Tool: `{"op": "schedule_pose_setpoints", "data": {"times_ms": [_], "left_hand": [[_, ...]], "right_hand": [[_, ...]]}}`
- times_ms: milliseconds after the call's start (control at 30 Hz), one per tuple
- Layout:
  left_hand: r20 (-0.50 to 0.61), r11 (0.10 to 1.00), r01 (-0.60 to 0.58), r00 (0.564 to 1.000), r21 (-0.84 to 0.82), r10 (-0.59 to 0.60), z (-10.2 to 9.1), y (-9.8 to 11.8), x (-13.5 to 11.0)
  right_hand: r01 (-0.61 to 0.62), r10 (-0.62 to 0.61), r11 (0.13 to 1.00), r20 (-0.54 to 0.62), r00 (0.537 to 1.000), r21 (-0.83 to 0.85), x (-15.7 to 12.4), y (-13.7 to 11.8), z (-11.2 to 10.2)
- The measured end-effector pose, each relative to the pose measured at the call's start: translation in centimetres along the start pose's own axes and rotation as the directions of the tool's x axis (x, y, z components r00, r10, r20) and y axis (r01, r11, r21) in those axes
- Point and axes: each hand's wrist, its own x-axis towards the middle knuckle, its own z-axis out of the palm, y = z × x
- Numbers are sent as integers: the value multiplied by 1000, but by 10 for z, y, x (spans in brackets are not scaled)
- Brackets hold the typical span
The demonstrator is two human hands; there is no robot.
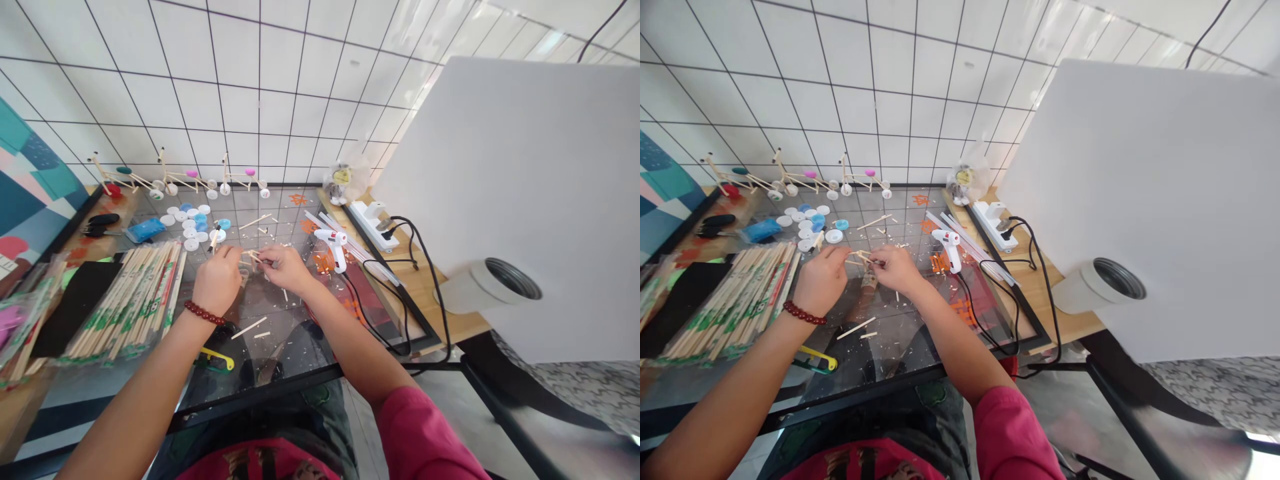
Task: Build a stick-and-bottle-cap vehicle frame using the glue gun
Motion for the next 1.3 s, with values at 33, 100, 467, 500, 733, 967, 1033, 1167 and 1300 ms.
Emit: {"op": "schedule_pose_setpoints", "data": {"times_ms": [33,100,467,500,733,967,1033,1167,1300], "left_hand": [[2,1000,1,1000,2,-1,0,0,0],[6,1000,4,1000,5,-4,-1,1,0],[32,999,-3,1000,41,2,-4,5,-1],[27,999,-4,1000,43,3,-4,5,-1],[34,999,5,999,33,-6,-5,6,0],[38,1000,21,999,18,-21,-4,7,0],[37,1000,30,999,7,-30,-3,7,0],[32,999,32,999,-20,-32,-1,7,0],[14,1000,26,1000,-12,-26,-1,8,1]], "right_hand": [[-5,5,1000,0,1000,5,0,0,0],[-20,21,1000,-8,1000,16,-1,-1,-1],[-128,132,990,-85,988,53,-2,-15,-6],[-125,130,990,-76,989,67,-2,-14,-5],[-69,73,996,-63,995,63,0,-12,-3],[-100,104,993,-68,992,68,0,-12,-3],[-115,118,992,-82,990,47,0,-12,-3],[-109,111,994,-95,989,32,1,-12,-4],[-97,100,994,-88,991,48,2,-11,-2]]}}
